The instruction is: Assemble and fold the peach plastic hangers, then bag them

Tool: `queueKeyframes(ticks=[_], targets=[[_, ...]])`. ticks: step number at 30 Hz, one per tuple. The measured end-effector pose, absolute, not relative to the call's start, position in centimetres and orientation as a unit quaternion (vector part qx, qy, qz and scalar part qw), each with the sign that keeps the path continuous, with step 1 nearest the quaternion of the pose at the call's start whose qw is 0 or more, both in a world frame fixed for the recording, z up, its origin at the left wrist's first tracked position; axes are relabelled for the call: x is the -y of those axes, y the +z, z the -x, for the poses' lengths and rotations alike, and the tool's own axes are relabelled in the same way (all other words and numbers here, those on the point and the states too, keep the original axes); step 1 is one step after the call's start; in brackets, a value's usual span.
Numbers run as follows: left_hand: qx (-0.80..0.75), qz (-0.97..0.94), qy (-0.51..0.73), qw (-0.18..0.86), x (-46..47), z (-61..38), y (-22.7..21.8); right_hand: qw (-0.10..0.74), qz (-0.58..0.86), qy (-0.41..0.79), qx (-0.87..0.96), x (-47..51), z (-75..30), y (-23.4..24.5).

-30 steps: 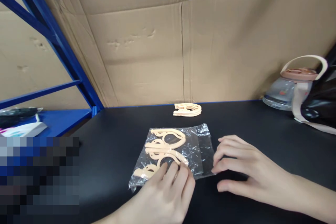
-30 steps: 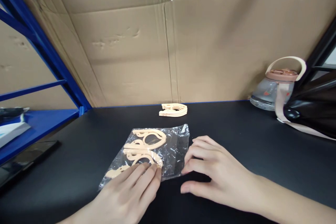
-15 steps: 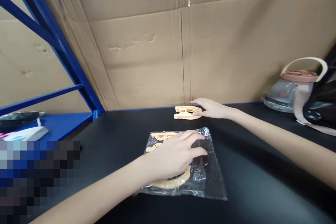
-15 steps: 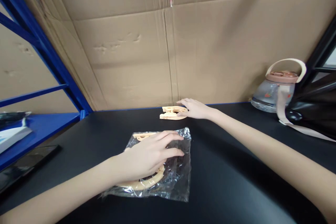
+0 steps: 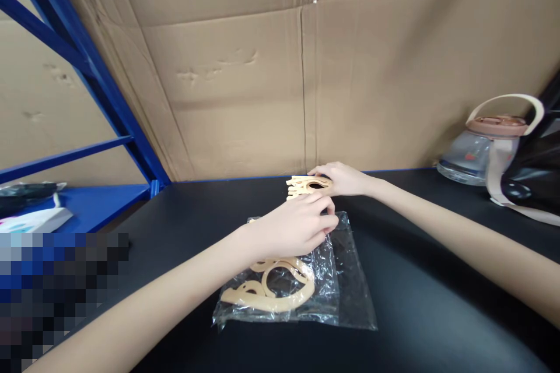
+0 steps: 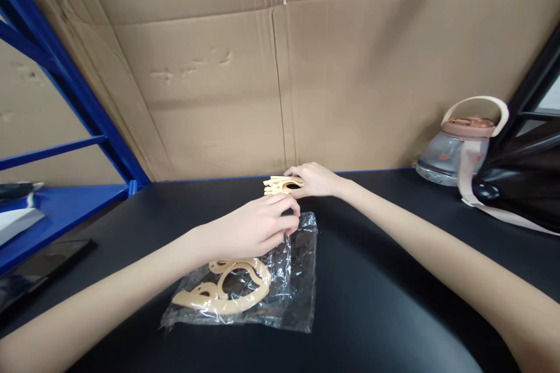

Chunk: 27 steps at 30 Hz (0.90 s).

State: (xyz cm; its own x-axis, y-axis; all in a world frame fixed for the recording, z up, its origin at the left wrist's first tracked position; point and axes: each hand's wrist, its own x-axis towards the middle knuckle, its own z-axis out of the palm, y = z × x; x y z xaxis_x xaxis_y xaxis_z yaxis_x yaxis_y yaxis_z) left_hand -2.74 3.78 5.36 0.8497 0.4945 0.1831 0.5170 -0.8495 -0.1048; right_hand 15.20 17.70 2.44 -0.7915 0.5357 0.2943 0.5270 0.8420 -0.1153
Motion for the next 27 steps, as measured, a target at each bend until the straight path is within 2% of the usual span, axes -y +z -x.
queueKeyframes(ticks=[9, 13, 16, 19, 22, 24, 27], targets=[[0.282, 0.951, -0.11, 0.066, -4.2, 3.6, 5.0, 0.166, 0.247, -0.148, 0.943, -16.4, -15.1, 2.3], [0.276, 0.953, -0.114, 0.042, -4.4, 4.0, 5.0, 0.185, 0.26, -0.176, 0.931, -15.6, -16.4, 3.3], [0.279, 0.953, -0.117, 0.014, -4.3, 4.0, 5.3, 0.237, 0.303, -0.157, 0.91, -14.6, -18.0, 3.6], [0.293, 0.948, -0.117, -0.034, -4.2, 3.9, 5.5, 0.344, 0.362, 0.011, 0.867, -13.2, -19.6, 3.3], [0.362, 0.913, -0.168, -0.079, -4.6, 3.8, 5.4, 0.432, 0.408, 0.322, 0.737, -11.6, -20.4, 2.6], [0.436, 0.861, -0.239, -0.113, -5.2, 3.7, 5.1, 0.441, 0.395, 0.483, 0.645, -10.5, -20.4, 2.2], [0.493, 0.765, -0.356, -0.211, -6.0, 3.6, 4.7, 0.43, 0.353, 0.575, 0.599, -9.0, -19.9, 2.0]])
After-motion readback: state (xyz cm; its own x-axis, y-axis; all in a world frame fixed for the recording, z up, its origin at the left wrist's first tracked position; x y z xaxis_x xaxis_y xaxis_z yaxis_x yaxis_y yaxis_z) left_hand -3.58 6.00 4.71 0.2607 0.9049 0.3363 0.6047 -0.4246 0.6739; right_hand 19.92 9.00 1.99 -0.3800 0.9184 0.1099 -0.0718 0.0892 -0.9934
